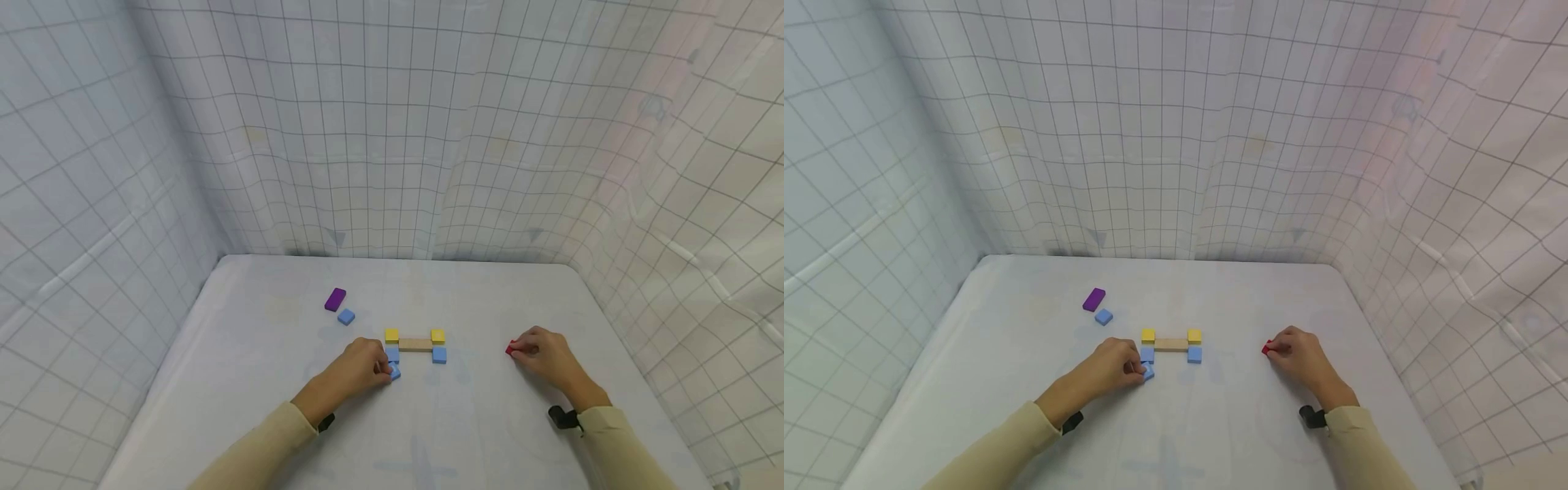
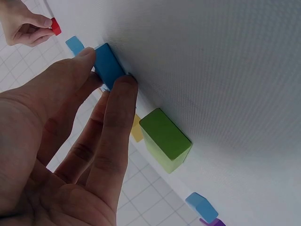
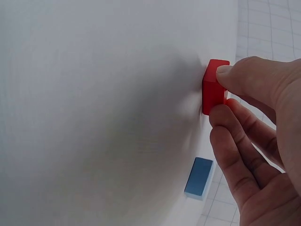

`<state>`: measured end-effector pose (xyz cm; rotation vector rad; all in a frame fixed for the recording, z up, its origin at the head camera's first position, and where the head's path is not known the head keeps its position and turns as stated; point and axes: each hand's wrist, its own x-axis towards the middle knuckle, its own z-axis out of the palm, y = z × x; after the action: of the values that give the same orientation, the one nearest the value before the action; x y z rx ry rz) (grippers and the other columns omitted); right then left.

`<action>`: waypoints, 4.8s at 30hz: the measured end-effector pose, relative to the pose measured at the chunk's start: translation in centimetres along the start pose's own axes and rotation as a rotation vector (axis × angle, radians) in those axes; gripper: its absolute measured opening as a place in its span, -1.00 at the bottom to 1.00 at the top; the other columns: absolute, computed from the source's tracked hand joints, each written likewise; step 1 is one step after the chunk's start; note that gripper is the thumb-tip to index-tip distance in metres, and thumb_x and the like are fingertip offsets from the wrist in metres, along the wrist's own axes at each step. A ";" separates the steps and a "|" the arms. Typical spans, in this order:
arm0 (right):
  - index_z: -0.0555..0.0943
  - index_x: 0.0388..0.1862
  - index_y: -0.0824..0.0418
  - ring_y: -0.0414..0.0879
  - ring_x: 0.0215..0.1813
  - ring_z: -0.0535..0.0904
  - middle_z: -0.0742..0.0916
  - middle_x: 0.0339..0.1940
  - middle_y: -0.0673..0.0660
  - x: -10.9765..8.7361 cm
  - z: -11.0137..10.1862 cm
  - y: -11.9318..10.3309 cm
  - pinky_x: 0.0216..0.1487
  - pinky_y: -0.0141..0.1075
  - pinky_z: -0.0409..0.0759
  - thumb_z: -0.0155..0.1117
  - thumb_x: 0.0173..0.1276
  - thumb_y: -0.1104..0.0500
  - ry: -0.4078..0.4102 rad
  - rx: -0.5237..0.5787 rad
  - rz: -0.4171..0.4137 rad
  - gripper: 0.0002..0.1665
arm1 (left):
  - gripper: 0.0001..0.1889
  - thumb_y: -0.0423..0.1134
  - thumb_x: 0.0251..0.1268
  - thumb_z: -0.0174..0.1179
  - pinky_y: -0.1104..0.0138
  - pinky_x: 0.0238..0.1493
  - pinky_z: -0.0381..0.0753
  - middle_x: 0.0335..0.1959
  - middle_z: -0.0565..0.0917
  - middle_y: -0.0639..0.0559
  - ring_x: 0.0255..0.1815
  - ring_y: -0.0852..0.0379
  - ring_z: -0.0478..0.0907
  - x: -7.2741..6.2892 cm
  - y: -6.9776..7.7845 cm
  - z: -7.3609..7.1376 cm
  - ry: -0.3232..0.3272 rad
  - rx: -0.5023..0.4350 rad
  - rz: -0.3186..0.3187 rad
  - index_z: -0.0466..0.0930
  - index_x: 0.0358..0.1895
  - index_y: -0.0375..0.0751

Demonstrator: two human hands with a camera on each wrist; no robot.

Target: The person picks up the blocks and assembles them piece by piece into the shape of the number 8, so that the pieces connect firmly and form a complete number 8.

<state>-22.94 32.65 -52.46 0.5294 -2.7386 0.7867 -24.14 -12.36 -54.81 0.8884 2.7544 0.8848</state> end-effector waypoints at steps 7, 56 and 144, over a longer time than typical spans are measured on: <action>0.97 -0.20 0.18 -0.03 -0.15 0.84 0.87 -0.14 0.06 0.1 0.5 -0.9 -0.08 -0.31 0.87 0.79 0.30 0.42 -0.037 0.023 -0.019 -0.81 | -0.90 -0.40 0.34 0.71 0.36 -0.20 0.82 -0.27 0.77 0.01 -0.27 0.19 0.71 -1.1 3.3 -2.3 -0.016 -0.075 -0.051 0.93 -0.27 -0.23; 0.94 0.04 0.08 -0.27 -0.05 0.79 0.88 0.00 -0.04 0.8 4.4 -7.1 0.07 -0.40 0.87 0.76 0.42 0.30 -0.251 0.130 -0.147 -0.73 | -0.91 -0.39 0.37 0.69 0.31 -0.11 0.87 -0.25 0.79 0.03 -0.24 0.21 0.68 -1.2 4.2 -2.9 -0.012 -0.040 -0.110 0.94 -0.25 -0.20; 0.89 0.00 0.09 -0.21 -0.09 0.77 0.83 -0.02 0.01 1.7 7.1 -9.8 -0.02 -0.36 0.85 0.74 0.47 0.27 -0.268 0.183 -0.241 -0.78 | -0.89 -0.43 0.32 0.70 0.32 -0.17 0.88 -0.28 0.81 -0.01 -0.29 0.21 0.75 -1.6 3.9 -2.6 0.023 -0.066 -0.062 0.94 -0.24 -0.22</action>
<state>-21.42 20.57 -53.29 1.0519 -2.7754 0.9688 -21.64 -11.97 -50.58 0.7818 2.7383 0.9755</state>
